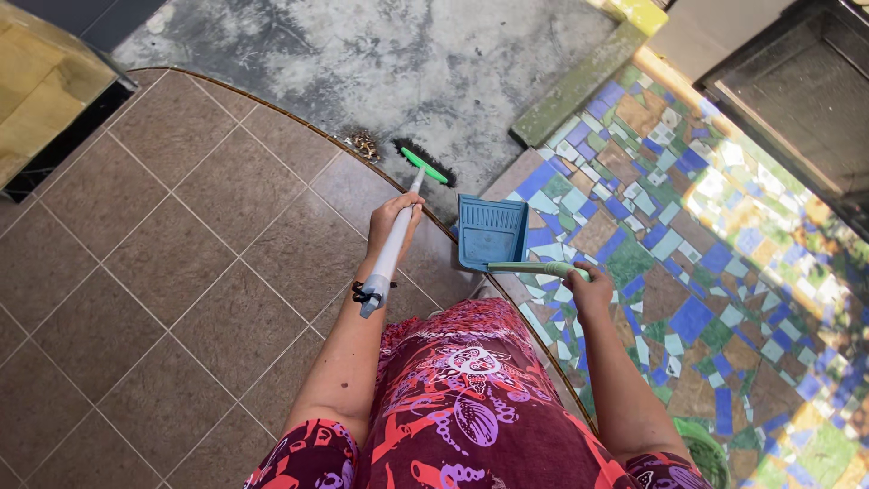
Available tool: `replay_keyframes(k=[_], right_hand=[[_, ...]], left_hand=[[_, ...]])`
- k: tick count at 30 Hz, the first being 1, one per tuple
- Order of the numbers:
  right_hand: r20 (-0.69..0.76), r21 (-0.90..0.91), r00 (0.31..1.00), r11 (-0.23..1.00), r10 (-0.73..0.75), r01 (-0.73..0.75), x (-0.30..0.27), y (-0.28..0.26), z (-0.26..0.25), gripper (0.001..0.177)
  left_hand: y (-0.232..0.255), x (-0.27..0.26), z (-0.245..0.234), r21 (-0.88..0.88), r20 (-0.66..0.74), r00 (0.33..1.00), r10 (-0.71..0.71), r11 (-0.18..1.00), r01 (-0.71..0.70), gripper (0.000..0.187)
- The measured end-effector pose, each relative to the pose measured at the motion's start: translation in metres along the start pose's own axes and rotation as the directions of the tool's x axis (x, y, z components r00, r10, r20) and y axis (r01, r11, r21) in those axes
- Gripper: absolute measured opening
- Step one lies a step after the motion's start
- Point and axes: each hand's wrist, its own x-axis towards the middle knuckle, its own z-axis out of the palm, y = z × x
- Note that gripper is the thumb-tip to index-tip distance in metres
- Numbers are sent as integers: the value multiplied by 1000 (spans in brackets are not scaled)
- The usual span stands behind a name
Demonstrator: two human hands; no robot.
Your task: The person sweeps debris from a concrete and tiled floor into a dustpan using a broom and then carries the dustpan across the room.
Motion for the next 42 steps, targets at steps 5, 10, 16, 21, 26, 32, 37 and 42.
replay_keyframes(k=[5,10,16,21,26,32,37,42], right_hand=[[107,-19,994,1000,-4,6,25,-62,69,31],[234,33,971,999,-40,33,62,-109,145,30],[282,-60,958,996,-45,65,99,-180,233,32],[331,-128,943,988,-41,88,136,-247,307,31],[368,-73,923,986,-114,151,170,-298,381,30],[297,5,949,994,-106,109,180,-339,472,29],[247,117,961,988,-127,101,167,-373,549,30],[57,114,998,993,-27,21,144,-407,633,30]], left_hand=[[-22,32,-52,-71,-150,989,-17,997,7,18],[-46,76,-107,-31,-225,973,-57,998,51,20],[-73,152,-168,-53,-269,936,-228,974,222,24],[-94,225,-215,8,-335,934,-127,991,137,22],[-115,282,-267,-34,-365,918,-156,987,154,21],[-148,359,-348,-60,-385,915,-122,992,107,20],[-174,420,-430,-180,-314,916,-248,963,199,20],[-196,492,-511,-224,-248,938,-242,956,187,21]])
